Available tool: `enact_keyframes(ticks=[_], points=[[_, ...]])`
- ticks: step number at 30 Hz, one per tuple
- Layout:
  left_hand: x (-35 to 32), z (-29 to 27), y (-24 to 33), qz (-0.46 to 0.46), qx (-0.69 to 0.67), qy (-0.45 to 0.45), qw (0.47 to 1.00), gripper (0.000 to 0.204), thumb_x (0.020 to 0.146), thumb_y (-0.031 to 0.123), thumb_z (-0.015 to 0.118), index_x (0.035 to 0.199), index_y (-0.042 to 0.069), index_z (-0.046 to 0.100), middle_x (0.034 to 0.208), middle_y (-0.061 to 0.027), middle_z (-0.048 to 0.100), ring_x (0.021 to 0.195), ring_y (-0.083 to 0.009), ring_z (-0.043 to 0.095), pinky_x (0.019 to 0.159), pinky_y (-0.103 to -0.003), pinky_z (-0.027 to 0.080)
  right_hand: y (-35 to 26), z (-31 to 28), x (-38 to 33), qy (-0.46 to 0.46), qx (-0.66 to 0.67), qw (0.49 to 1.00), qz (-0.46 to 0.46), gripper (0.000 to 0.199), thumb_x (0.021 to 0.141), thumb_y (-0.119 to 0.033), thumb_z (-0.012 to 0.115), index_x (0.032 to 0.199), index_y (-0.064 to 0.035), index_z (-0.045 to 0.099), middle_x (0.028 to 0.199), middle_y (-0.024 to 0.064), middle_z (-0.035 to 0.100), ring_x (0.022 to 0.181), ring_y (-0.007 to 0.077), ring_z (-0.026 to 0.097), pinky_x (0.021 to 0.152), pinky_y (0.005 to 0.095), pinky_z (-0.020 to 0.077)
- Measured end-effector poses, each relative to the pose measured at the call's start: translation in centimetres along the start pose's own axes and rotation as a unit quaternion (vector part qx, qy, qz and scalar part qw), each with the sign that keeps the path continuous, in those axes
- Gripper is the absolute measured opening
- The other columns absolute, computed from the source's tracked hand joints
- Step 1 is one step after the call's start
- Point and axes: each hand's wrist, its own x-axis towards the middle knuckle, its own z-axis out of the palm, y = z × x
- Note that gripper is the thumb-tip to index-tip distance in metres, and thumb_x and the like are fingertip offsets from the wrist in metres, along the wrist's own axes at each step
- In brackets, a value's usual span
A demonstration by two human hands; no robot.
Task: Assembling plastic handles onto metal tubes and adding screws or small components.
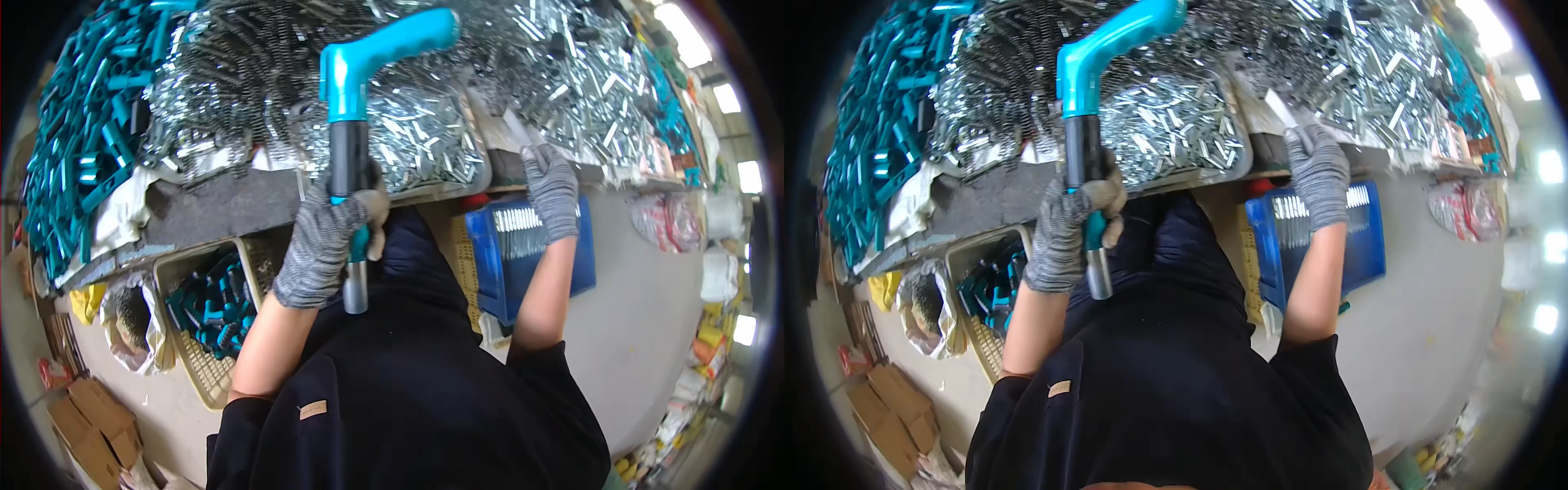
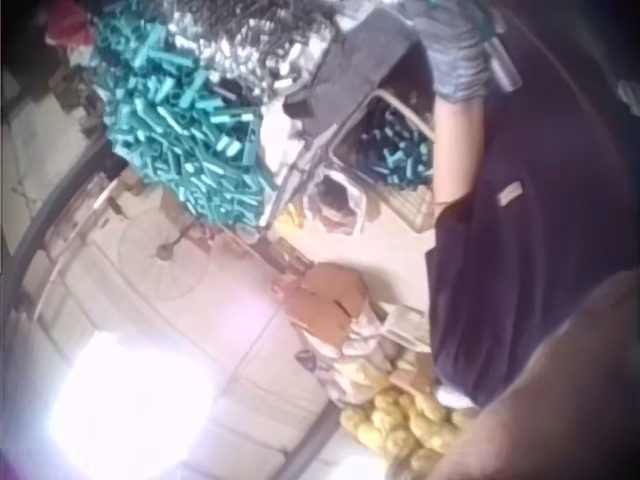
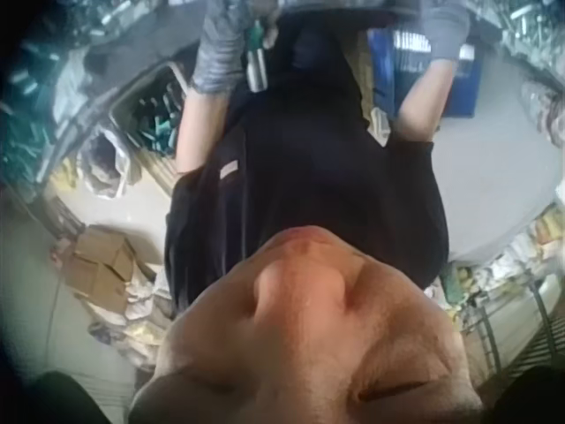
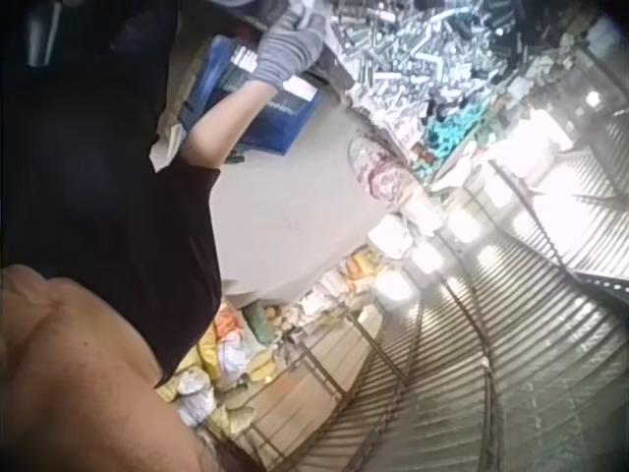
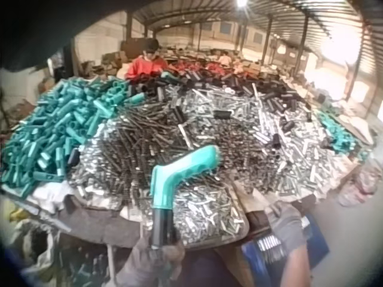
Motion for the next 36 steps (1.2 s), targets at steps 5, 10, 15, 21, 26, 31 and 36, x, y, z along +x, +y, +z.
enact_keyframes(ticks=[5,10,15,21,26,31,36], points=[[0.2,0.5,0.4,-0.012,0.029,0.031,0.999,0.031,0.089,0.026,0.069,0.104,0.004,0.054,0.077,-0.0036,0.057,0.058,-0.013,0.058,0.056,-0.027,0.05,0.4,0.5,2.7,0.038,-0.111,0.987,-0.113,0.04,0.089,-0.037,0.064,0.115,-0.0071,0.06,0.102,0.0222,0.064,0.095,0.0399,0.06,0.083,0.0489,0.046],[0.7,0.2,0.3,0.06,0.147,0.092,0.983,0.065,0.094,0.041,0.061,0.138,-0.002,0.037,0.1,-0.0058,0.06,0.089,-0.0119,0.058,0.078,-0.026,0.048,-7.4,-0.9,-2.5,0.042,0.275,0.96,-0.022,0.051,0.094,-0.037,0.06,0.128,0.0004,0.053,0.121,0.0149,0.06,0.114,0.0263,0.055,0.1,0.0371,0.0413],[2.2,2.3,0.5,0.258,0.355,-0.005,0.898,0.059,0.097,0.033,0.054,0.139,-0.005,0.035,0.117,-0.0201,0.059,0.108,-0.0311,0.059,0.094,-0.041,0.046,-16.0,-0.2,-8.3,-0.167,0.526,0.833,-0.027,0.058,0.087,-0.048,0.068,0.115,0.0013,0.055,0.09,0.0054,0.063,0.081,0.0117,0.058,0.073,0.0252,0.0464],[5.4,-10.7,10.0,0.419,0.573,0.24,0.662,0.03,0.086,0.003,0.067,0.115,0.007,0.061,0.106,-0.0085,0.063,0.092,-0.0175,0.061,0.082,-0.027,0.052,-12.0,0.5,-7.5,-0.186,0.71,0.644,0.216,0.031,0.089,-0.03,0.069,0.097,-0.0072,0.051,0.058,-0.0046,0.038,0.042,0.0061,0.038,0.037,0.0206,0.0305],[6.1,-22.3,18.4,0.154,0.795,0.4,0.43,0.023,0.09,0.02,0.064,0.111,0.012,0.067,0.103,-0.0179,0.065,0.094,-0.0336,0.065,0.083,-0.042,0.051,-11.8,0.5,-6.5,-0.181,0.866,0.459,0.077,0.031,0.091,-0.032,0.066,0.086,-0.0124,0.042,0.067,-0.0034,0.038,0.053,0.0077,0.041,0.049,0.0195,0.0354],[9.3,-25.0,20.2,0.142,0.841,0.279,0.442,0.03,0.091,0.021,0.058,0.119,0.016,0.065,0.111,-0.0183,0.065,0.099,-0.0357,0.063,0.087,-0.042,0.05,-12.4,1.7,-7.3,-0.104,0.768,0.625,0.091,0.051,0.083,-0.054,0.069,0.09,-0.007,0.053,0.11,0.0128,0.052,0.079,0.0214,0.057,0.075,0.0318,0.0477],[11.3,-25.0,22.5,0.01,0.772,0.259,0.581,0.031,0.092,0.032,0.061,0.113,0.011,0.068,0.107,-0.0179,0.067,0.1,-0.0357,0.063,0.087,-0.041,0.049,-12.6,2.2,-7.6,-0.116,0.703,0.698,0.071,0.063,0.079,-0.056,0.072,0.106,-0.0006,0.059,0.113,0.0138,0.057,0.076,0.0173,0.057,0.071,0.0286,0.0489]])
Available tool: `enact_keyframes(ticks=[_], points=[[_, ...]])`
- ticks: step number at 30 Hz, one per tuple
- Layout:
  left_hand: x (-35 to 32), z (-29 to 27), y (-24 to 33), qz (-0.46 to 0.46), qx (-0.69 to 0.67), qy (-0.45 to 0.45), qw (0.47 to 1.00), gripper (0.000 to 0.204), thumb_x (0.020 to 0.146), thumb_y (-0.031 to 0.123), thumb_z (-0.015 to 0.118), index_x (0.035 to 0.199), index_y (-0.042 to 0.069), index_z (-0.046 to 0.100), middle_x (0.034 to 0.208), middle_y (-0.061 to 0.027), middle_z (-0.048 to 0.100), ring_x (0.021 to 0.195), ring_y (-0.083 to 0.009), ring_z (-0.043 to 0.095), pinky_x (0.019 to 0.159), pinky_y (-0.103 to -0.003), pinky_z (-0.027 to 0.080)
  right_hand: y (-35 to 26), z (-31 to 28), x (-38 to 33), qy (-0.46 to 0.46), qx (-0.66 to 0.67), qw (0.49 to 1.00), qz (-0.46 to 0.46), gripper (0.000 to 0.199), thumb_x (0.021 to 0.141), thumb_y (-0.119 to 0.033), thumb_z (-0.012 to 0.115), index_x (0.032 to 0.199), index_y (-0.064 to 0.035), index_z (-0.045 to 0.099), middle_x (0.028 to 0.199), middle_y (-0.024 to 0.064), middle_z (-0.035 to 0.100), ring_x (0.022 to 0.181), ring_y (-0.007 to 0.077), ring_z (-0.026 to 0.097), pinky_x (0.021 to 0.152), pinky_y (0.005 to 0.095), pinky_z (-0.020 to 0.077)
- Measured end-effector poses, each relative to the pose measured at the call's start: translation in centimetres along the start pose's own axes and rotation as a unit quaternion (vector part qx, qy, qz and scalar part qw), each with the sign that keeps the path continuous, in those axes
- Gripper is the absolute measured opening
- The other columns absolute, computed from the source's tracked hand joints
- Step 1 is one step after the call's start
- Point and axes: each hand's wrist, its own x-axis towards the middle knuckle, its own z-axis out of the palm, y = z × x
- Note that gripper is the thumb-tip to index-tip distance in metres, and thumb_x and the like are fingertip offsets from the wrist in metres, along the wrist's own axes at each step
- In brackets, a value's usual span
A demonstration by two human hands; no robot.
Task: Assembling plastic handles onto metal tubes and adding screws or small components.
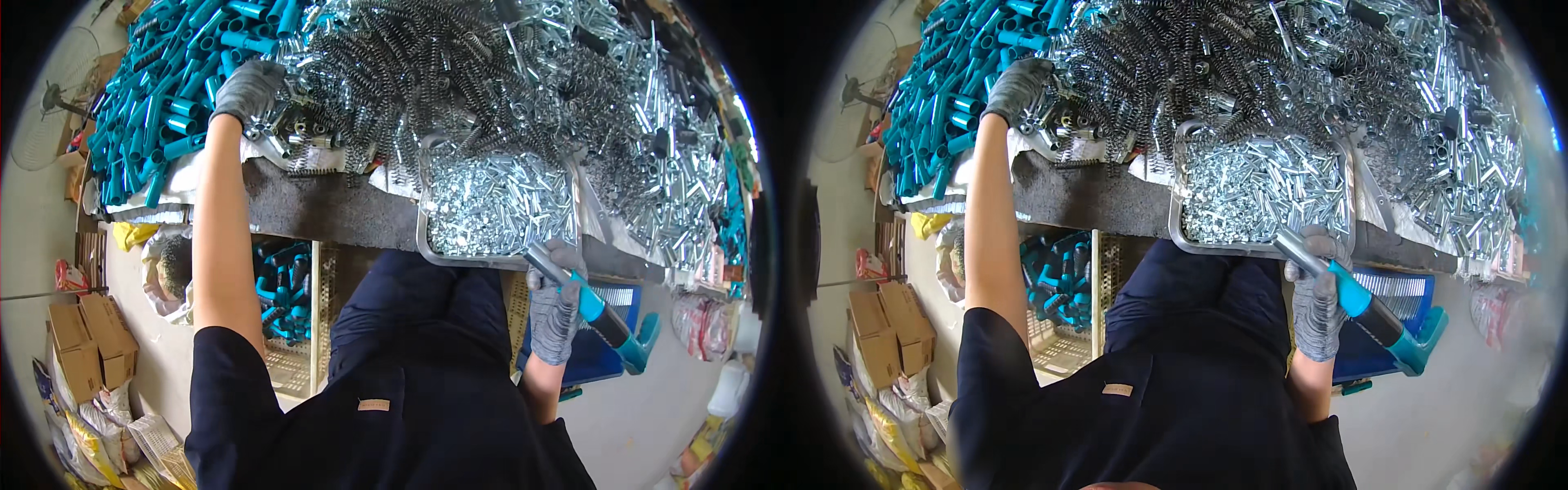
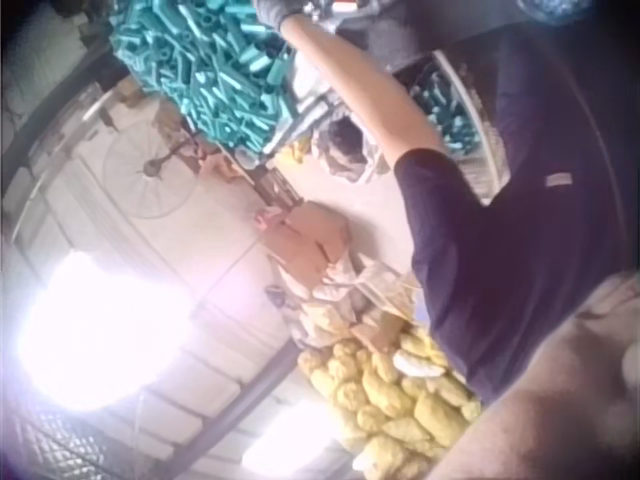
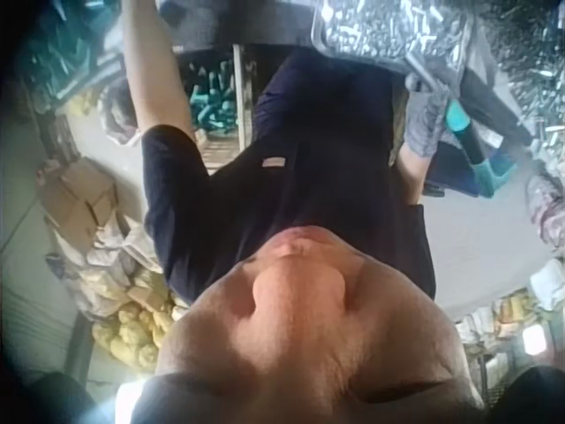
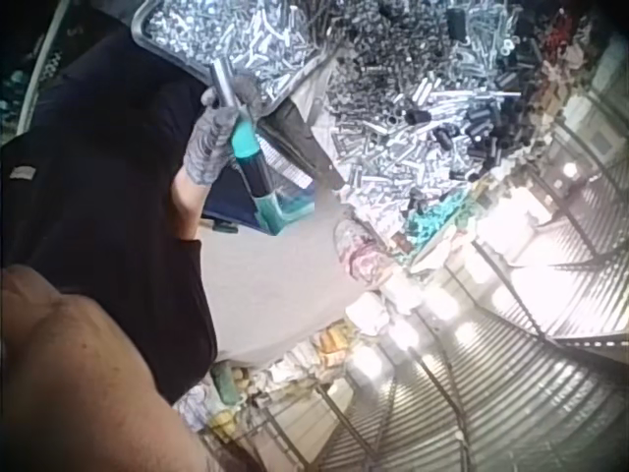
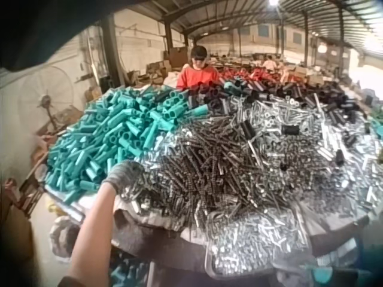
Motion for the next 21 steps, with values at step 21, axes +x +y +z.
enact_keyframes(ticks=[21], points=[[-18.4,4.8,12.7,0.067,-0.827,-0.133,0.542,0.052,0.096,0.042,0.055,0.12,-0.004,0.054,0.129,-0.027,0.054,0.111,-0.037,0.061,0.085,-0.042,0.058,0.1,1.8,-0.1,-0.082,-0.034,0.996,-0.025,0.056,0.079,-0.035,0.079,0.115,0.0026,0.057,0.105,0.0186,0.064,0.08,0.0233,0.066,0.07,0.0327,0.0553]])
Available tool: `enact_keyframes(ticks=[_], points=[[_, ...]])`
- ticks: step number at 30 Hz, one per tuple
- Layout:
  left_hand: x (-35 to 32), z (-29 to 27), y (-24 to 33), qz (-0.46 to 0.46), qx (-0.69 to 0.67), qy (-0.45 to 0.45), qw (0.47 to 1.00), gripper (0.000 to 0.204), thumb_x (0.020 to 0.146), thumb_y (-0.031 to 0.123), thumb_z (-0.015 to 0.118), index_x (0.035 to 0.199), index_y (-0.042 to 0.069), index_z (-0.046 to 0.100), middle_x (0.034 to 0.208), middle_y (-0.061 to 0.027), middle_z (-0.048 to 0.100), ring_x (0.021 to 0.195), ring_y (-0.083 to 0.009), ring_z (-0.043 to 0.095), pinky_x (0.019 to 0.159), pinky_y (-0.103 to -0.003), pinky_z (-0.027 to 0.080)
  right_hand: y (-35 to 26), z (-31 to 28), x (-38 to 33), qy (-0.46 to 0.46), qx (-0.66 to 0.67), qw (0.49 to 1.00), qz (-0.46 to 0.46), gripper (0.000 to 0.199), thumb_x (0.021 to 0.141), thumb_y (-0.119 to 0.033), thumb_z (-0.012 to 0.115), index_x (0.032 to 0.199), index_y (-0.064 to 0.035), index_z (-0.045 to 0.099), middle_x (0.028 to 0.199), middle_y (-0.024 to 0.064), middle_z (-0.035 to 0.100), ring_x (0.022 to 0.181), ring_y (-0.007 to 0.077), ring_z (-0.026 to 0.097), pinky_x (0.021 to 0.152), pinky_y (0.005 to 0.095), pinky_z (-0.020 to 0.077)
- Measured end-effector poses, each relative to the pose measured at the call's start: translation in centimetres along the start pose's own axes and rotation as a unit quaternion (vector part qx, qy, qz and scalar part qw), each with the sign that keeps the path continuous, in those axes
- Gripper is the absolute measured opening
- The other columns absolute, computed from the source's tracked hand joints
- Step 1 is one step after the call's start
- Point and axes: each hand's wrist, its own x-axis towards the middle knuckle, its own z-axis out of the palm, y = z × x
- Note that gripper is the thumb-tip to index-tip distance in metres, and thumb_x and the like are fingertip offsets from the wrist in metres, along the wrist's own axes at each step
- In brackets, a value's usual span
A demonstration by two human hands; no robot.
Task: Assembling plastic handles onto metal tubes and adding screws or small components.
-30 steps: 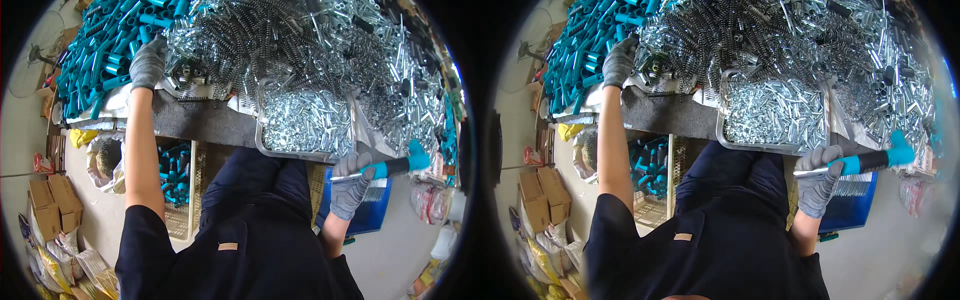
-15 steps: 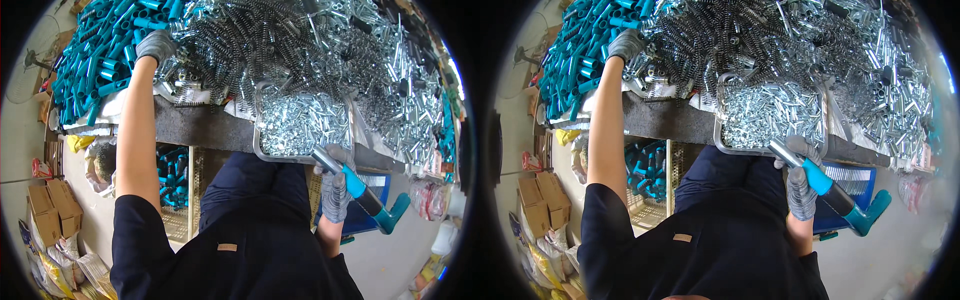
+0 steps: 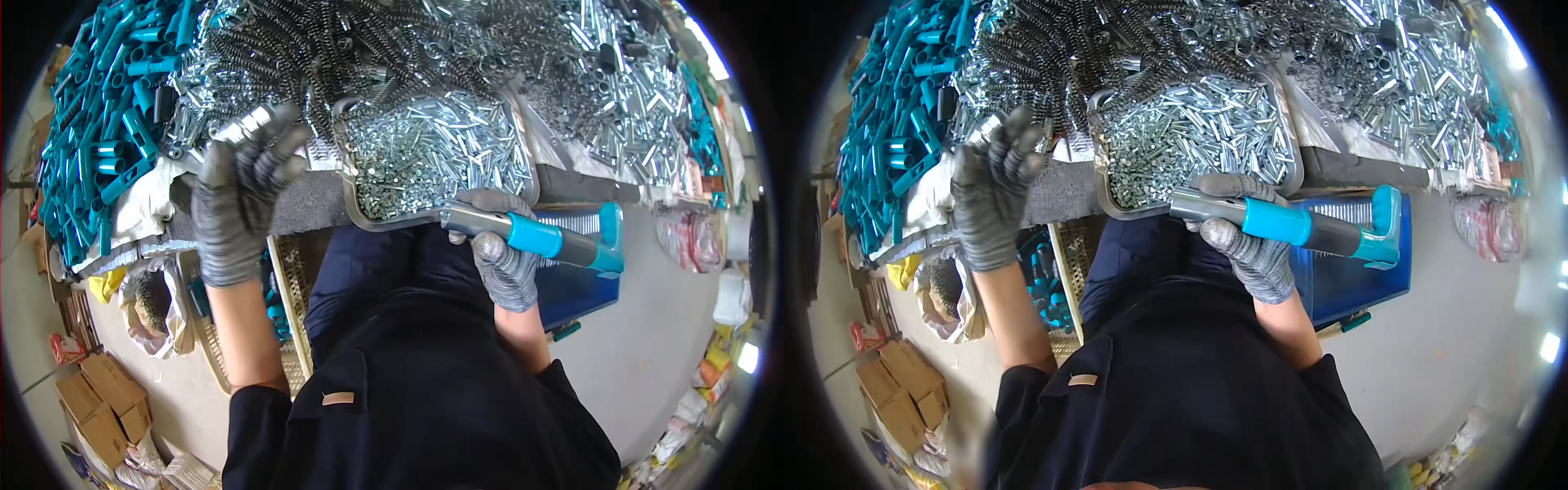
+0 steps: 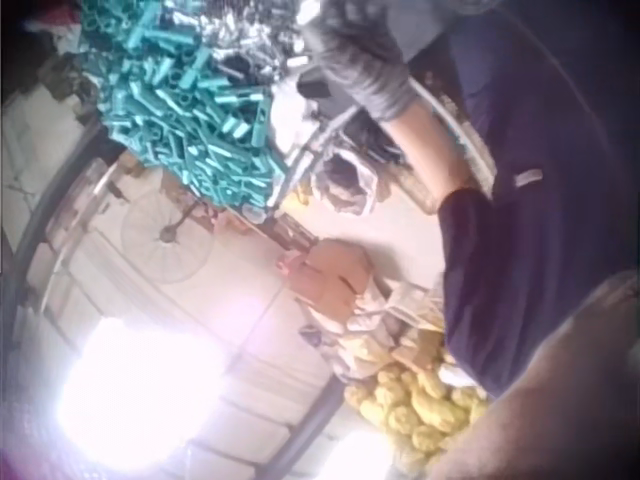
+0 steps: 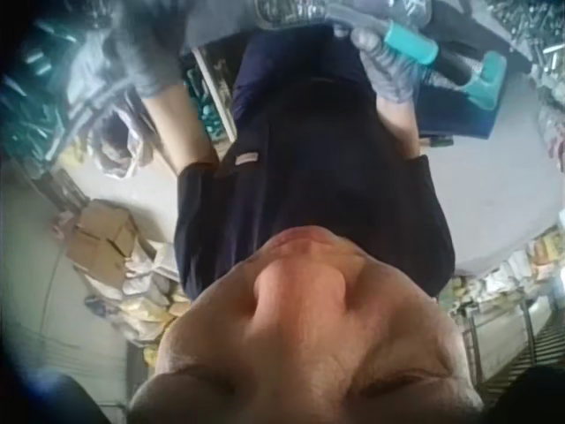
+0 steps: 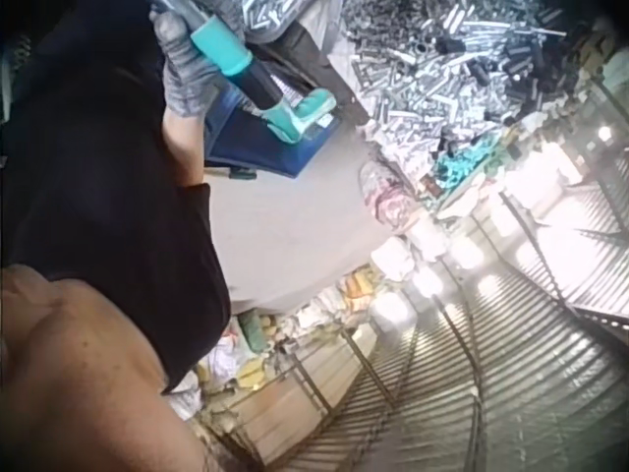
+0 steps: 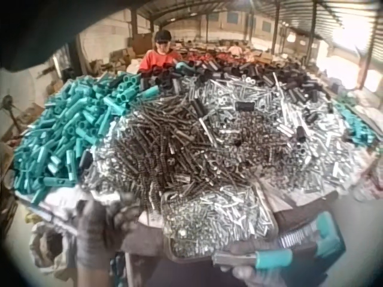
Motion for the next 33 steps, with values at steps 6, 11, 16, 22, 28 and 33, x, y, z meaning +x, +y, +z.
enact_keyframes(ticks=[6,11,16,22,28,33], points=[[-3.1,4.1,-4.3,0.035,0.151,-0.011,0.988,0.021,0.094,0.025,0.062,0.099,0.005,0.056,0.09,-0.0101,0.063,0.085,-0.0208,0.065,0.073,-0.031,0.056,0.3,-0.4,-1.3,0.003,0.002,1.0,0.012,0.051,0.078,-0.026,0.08,0.115,0.0021,0.058,0.108,0.0198,0.063,0.083,0.0253,0.066,0.069,0.0332,0.0563],[-5.0,5.4,-7.1,0.03,0.392,-0.148,0.908,0.034,0.083,0.028,0.076,0.106,0.006,0.064,0.094,-0.0078,0.068,0.087,-0.0189,0.066,0.078,-0.031,0.051,-0.5,-0.4,-1.2,-0.025,-0.116,0.993,-0.005,0.055,0.08,-0.036,0.077,0.111,0.0044,0.058,0.1,0.0172,0.066,0.082,0.0219,0.067,0.072,0.0324,0.0556],[-5.2,6.2,-7.2,0.03,0.468,-0.161,0.868,0.033,0.087,0.024,0.072,0.111,0.004,0.061,0.096,-0.0107,0.068,0.088,-0.0248,0.068,0.079,-0.034,0.052,-0.6,-1.1,-1.4,-0.071,-0.22,0.971,-0.054,0.056,0.079,-0.04,0.078,0.107,0.0054,0.06,0.098,0.0174,0.067,0.079,0.0202,0.067,0.071,0.0315,0.0548],[-6.1,6.1,-6.5,0.142,0.539,-0.191,0.808,0.043,0.089,0.019,0.068,0.124,0.001,0.05,0.099,-0.0174,0.066,0.089,-0.0338,0.068,0.076,-0.039,0.053,-1.6,0.7,-2.0,0.004,0.092,0.994,0.062,0.046,0.082,-0.028,0.076,0.109,0.005,0.06,0.093,0.0159,0.067,0.076,0.022,0.066,0.065,0.0306,0.0551],[-5.2,8.2,-4.1,-0.086,0.497,-0.143,0.851,0.036,0.096,0.033,0.057,0.095,-0.001,0.067,0.064,-0.0126,0.062,0.059,-0.0269,0.063,0.061,-0.036,0.051,-2.0,0.1,-2.0,-0.026,-0.033,0.999,0.03,0.046,0.08,-0.027,0.078,0.108,0.0055,0.06,0.09,0.0166,0.068,0.07,0.0207,0.066,0.064,0.0296,0.0549],[-3.9,9.0,-2.7,-0.413,0.37,-0.133,0.821,0.035,0.097,0.034,0.057,0.096,0.001,0.068,0.059,-0.0069,0.058,0.052,-0.0138,0.058,0.052,-0.03,0.045,-2.1,0.0,-2.5,-0.001,0.004,0.998,0.066,0.046,0.08,-0.027,0.078,0.107,0.0052,0.06,0.088,0.0173,0.068,0.068,0.02,0.066,0.063,0.0292,0.0546]])
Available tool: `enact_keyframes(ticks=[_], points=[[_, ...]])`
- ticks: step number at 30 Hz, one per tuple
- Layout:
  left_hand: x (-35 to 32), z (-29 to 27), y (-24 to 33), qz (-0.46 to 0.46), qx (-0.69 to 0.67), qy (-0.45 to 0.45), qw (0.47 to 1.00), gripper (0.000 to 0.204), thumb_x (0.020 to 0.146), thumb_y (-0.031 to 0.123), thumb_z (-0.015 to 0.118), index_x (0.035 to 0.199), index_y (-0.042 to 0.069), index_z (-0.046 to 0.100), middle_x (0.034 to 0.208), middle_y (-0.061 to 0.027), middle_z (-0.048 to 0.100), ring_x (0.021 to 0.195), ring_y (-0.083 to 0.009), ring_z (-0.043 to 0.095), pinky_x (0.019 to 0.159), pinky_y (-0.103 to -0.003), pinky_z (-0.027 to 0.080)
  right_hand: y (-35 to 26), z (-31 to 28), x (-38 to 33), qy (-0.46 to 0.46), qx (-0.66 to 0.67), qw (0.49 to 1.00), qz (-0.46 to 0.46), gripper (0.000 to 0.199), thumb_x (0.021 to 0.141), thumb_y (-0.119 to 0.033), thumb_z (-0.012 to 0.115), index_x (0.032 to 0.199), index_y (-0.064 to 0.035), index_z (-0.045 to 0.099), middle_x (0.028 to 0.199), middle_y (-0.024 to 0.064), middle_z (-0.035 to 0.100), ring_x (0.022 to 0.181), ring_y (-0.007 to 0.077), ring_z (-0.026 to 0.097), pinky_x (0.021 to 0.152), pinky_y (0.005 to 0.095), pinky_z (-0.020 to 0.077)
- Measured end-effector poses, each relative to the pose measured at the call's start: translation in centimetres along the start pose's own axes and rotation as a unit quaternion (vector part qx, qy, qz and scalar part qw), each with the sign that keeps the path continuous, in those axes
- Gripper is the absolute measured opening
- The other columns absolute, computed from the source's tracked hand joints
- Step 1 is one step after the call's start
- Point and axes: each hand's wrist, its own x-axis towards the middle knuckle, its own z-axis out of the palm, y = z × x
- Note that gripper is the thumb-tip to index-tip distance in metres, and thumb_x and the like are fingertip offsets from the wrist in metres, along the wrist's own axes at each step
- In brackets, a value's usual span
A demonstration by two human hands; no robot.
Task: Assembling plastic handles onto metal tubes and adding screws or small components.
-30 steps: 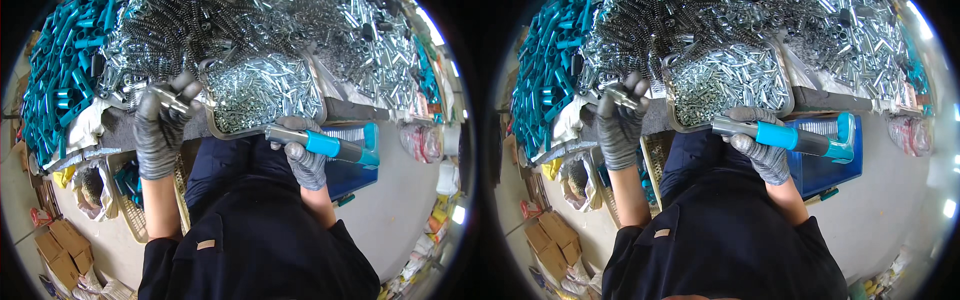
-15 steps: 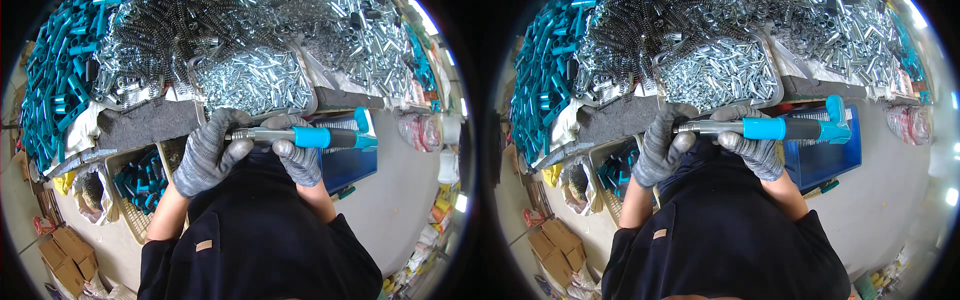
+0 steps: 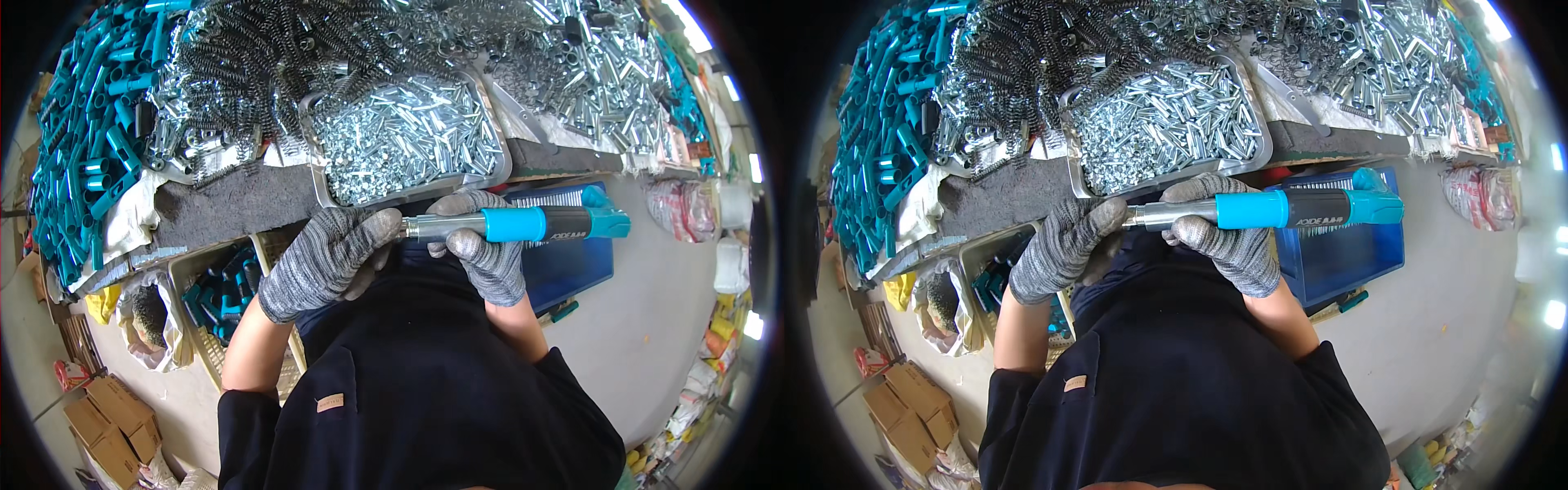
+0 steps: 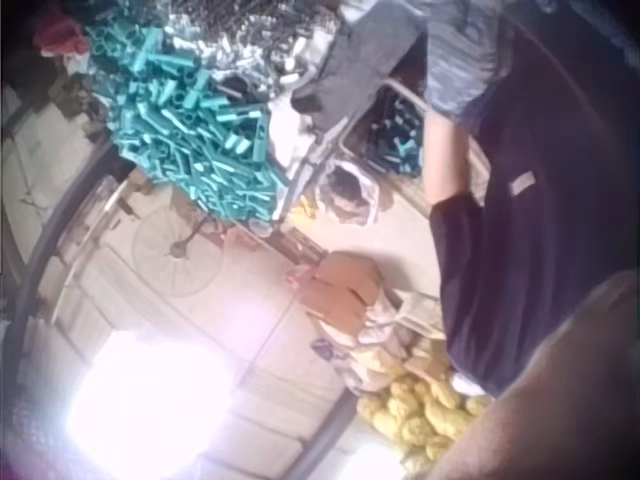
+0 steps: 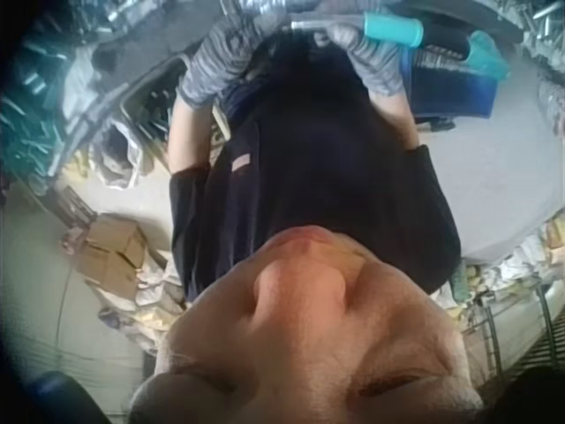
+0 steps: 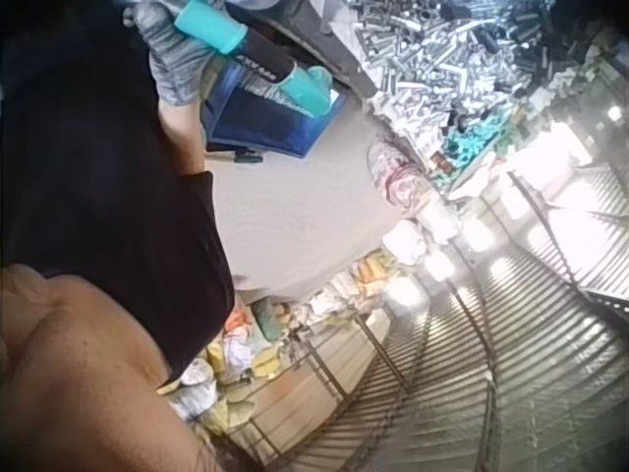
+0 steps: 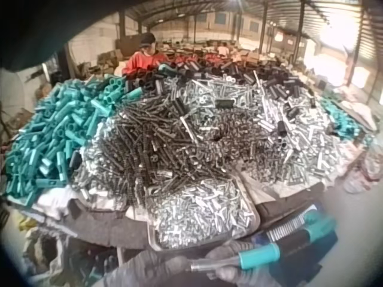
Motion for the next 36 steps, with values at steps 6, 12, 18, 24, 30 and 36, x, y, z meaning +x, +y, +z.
enact_keyframes(ticks=[6,12,18,24,30,36], points=[[1.9,2.4,-2.6,0.371,0.156,0.226,0.887,0.048,0.099,0.045,0.051,0.076,0.003,0.059,0.049,-0.0034,0.05,0.036,-0.0099,0.044,0.041,-0.025,0.033,0.0,0.5,-0.1,0.022,0.094,0.995,0.005,0.046,0.08,-0.028,0.078,0.107,0.004,0.061,0.091,0.0176,0.067,0.068,0.0201,0.066,0.062,0.0283,0.0541],[0.9,0.3,-0.5,0.045,-0.113,-0.036,0.992,0.054,0.1,0.05,0.044,0.072,0.005,0.054,0.05,-0.0026,0.051,0.036,-0.0097,0.043,0.04,-0.025,0.034,-1.0,-1.8,1.3,-0.114,-0.225,0.942,-0.22,0.046,0.08,-0.034,0.078,0.106,0.0018,0.064,0.093,0.0168,0.068,0.07,0.0201,0.067,0.063,0.03,0.0545],[1.2,0.5,-1.4,0.329,0.23,0.127,0.907,0.032,0.092,0.035,0.063,0.104,0.006,0.063,0.068,-0.0092,0.063,0.06,-0.0225,0.065,0.057,-0.034,0.049,-0.9,-0.1,0.4,0.007,0.084,0.996,0.018,0.051,0.078,-0.034,0.079,0.11,0.0016,0.061,0.093,0.0182,0.067,0.068,0.02,0.065,0.058,0.0278,0.0528],[0.8,1.1,-0.4,0.407,0.394,0.196,0.801,0.029,0.091,0.033,0.063,0.103,0.006,0.064,0.071,-0.0144,0.064,0.067,-0.034,0.065,0.058,-0.038,0.05,-1.2,0.7,-0.1,0.041,0.134,0.989,0.044,0.051,0.076,-0.033,0.08,0.11,0.001,0.061,0.094,0.0176,0.067,0.067,0.0195,0.064,0.056,0.0276,0.0521],[1.2,0.2,-0.6,0.149,0.016,0.01,0.989,0.041,0.1,0.041,0.048,0.082,0.006,0.06,0.057,-0.0062,0.06,0.044,-0.0126,0.055,0.049,-0.026,0.045,-1.4,-0.7,0.8,-0.027,-0.036,0.997,-0.065,0.046,0.078,-0.031,0.079,0.105,0.0029,0.063,0.092,0.0172,0.068,0.073,0.0201,0.067,0.061,0.0299,0.054],[1.8,-0.2,-0.6,-0.066,-0.286,-0.069,0.954,0.047,0.098,0.049,0.048,0.075,0.009,0.053,0.049,-0.001,0.049,0.032,-0.0068,0.04,0.029,-0.022,0.031,-2.6,-1.1,2.3,-0.123,-0.304,0.901,-0.283,0.03,0.076,-0.02,0.081,0.098,-0.0017,0.071,0.094,0.0087,0.073,0.085,0.0215,0.071,0.074,0.0313,0.0555]])
